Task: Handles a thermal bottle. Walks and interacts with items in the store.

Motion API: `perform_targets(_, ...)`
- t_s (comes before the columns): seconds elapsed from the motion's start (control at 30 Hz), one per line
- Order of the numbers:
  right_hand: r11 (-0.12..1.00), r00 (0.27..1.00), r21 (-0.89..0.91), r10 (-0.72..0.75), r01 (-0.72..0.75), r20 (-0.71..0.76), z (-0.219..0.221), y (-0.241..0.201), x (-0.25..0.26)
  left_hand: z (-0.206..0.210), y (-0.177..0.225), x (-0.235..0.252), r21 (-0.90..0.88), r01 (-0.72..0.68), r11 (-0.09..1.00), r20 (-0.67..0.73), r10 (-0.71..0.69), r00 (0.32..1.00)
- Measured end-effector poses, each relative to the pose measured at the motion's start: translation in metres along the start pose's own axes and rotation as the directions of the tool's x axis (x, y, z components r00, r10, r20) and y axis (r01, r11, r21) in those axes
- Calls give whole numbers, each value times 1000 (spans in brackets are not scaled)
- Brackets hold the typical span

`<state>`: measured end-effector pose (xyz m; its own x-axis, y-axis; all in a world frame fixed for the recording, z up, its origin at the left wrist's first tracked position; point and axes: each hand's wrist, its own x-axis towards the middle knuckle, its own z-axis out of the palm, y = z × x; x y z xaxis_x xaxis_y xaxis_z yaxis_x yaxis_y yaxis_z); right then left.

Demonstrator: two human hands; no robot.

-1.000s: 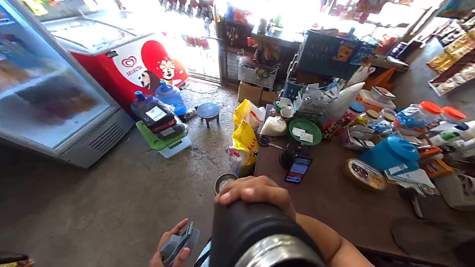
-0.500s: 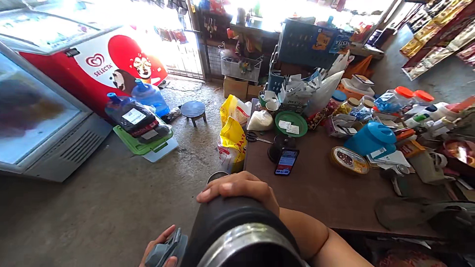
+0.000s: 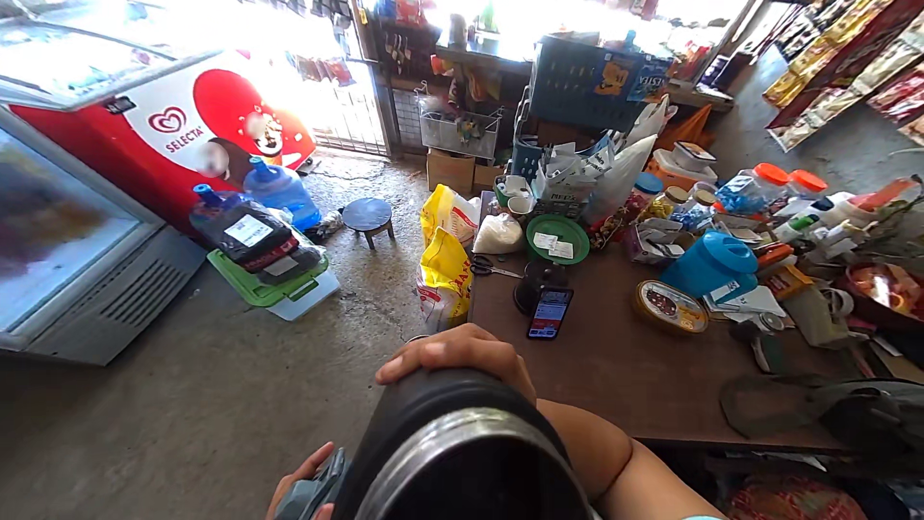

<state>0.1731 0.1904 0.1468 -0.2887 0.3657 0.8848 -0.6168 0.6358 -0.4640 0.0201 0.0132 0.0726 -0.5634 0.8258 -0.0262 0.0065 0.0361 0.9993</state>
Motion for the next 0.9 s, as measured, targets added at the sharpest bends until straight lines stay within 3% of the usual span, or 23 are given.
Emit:
perform_targets(0.17,1000,1000,-9,-26,26,-7,0,-1,-1,1,1,0,-14,10,1000,14,-10,1000)
perform_targets(0.3,999,998,5,35,-34,-45,-3,-1,-1,-1,2,1,-8,14,1000,23,-14,1000)
perform_targets(0.67,1000,1000,5,-5,5,-2,4,0,0,-2,4,-1,-6,41,999,15,-41,999)
perform_targets(0.8,1000,1000,-21,17,-17,0,0,1,-2,-15,-31,1,-85,-193,977,78,200,977)
perform_targets(0.9,999,998,-3,48,-48,-43,2,3,-5,-10,-6,0,19,12,1000,33,-12,999)
